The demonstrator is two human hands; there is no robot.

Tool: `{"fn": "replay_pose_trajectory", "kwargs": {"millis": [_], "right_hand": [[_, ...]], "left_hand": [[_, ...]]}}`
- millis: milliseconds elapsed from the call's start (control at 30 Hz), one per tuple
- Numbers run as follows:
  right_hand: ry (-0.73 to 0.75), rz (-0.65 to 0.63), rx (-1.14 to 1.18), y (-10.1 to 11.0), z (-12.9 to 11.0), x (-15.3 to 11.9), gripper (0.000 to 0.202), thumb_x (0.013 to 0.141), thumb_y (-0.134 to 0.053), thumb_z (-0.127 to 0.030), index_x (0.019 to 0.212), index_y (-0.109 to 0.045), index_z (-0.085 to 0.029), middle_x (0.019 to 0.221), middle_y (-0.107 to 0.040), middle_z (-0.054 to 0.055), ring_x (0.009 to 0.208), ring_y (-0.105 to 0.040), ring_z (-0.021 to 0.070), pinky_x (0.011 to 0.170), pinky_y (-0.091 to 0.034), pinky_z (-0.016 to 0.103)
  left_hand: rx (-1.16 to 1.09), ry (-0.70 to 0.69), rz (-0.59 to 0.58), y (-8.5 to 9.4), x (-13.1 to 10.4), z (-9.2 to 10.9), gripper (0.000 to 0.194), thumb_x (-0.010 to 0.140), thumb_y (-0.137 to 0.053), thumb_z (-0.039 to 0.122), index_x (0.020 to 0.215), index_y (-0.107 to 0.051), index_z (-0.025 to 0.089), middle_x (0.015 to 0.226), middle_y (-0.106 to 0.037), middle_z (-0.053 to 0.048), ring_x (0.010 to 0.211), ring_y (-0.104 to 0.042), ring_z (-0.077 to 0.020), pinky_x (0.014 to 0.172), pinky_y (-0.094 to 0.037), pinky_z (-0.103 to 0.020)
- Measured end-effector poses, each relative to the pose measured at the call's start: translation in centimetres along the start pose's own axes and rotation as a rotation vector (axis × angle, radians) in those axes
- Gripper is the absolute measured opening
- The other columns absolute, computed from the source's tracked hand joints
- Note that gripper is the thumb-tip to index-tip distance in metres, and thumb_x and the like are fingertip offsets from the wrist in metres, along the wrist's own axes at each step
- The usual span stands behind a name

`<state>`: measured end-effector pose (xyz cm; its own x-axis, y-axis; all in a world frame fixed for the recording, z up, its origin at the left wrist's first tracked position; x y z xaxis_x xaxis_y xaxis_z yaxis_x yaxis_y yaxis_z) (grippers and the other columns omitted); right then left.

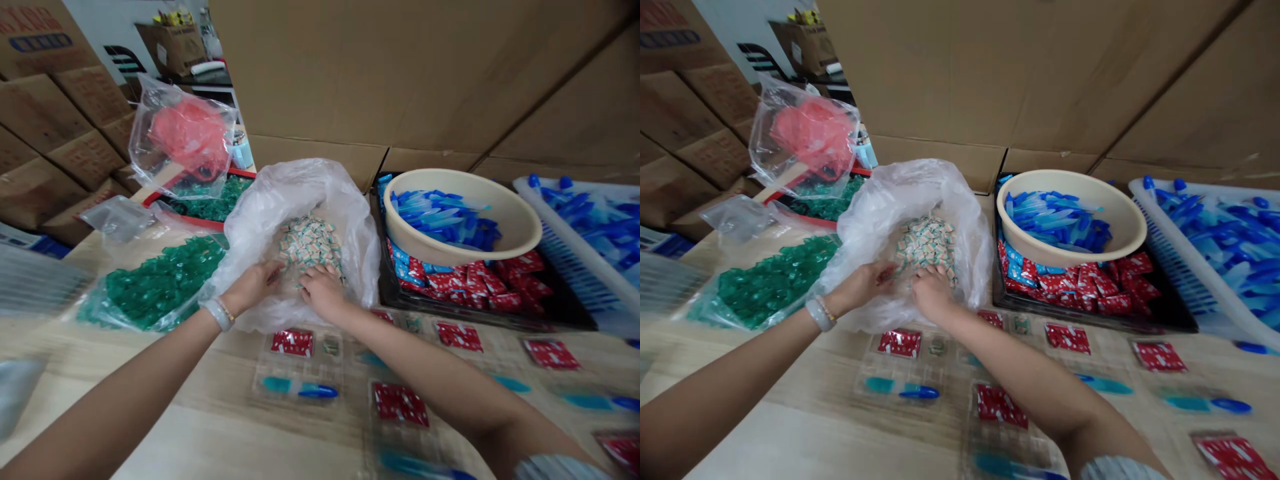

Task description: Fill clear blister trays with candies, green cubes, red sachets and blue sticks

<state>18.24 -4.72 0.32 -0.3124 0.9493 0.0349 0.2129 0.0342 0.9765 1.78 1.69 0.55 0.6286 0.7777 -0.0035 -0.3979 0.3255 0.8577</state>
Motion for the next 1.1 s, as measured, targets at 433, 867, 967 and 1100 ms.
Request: {"fn": "replay_pose_trajectory", "kwargs": {"millis": [433, 867, 967, 1100], "right_hand": [[0.035, 0.001, -0.053, -0.9, -1.6, 1.5, 0.023, 0.08, -0.043, -0.019, 0.09, -0.063, -0.019, 0.091, -0.059, 0.006, 0.093, -0.045, 0.0199, 0.081, -0.028, 0.035], [-0.077, -0.014, -0.035, 0.6, -2.1, 1.6, 0.024, 0.08, -0.041, -0.017, 0.09, -0.062, -0.017, 0.095, -0.062, 0.005, 0.091, -0.051, 0.0196, 0.08, -0.036, 0.034], [-0.132, -0.042, -0.044, 1.4, -1.8, 1.9, 0.023, 0.08, -0.042, -0.022, 0.091, -0.062, -0.02, 0.101, -0.062, 0.001, 0.095, -0.05, 0.0171, 0.083, -0.035, 0.031], [-0.222, -0.034, -0.058, 3.1, -1.7, 1.2, 0.026, 0.082, -0.04, -0.026, 0.1, -0.057, -0.024, 0.111, -0.058, -0.003, 0.102, -0.047, 0.0142, 0.087, -0.033, 0.028]], "left_hand": [[0.015, 0.012, 0.048, -1.9, -1.2, 0.1, 0.022, 0.072, -0.047, 0.015, 0.088, -0.062, 0.015, 0.084, -0.064, -0.005, 0.077, -0.057, -0.0159, 0.071, -0.043, -0.024], [0.143, -0.024, -0.029, -1.2, -0.1, 0.6, 0.021, 0.073, -0.045, 0.027, 0.084, -0.059, 0.016, 0.084, -0.064, -0.011, 0.071, -0.058, -0.0216, 0.066, -0.042, -0.032], [0.316, -0.111, -0.009, -1.8, 0.7, -0.3, 0.026, 0.073, -0.039, 0.037, 0.085, -0.055, 0.02, 0.082, -0.064, -0.008, 0.07, -0.058, -0.0201, 0.066, -0.042, -0.031], [0.439, -0.086, -0.053, -2.1, 1.5, -0.4, 0.025, 0.073, -0.03, 0.038, 0.076, -0.049, 0.022, 0.07, -0.062, 0.0, 0.067, -0.056, -0.0177, 0.065, -0.041, -0.03]]}}
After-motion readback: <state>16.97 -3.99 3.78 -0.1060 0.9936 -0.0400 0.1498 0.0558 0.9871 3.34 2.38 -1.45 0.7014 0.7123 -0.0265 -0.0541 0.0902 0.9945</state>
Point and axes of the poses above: each hand's wrist, its own x-axis towards the middle knuckle, its own y-axis out of the back of the hand, z = x × y, the point moved 1 cm from there along x, towards the middle knuckle
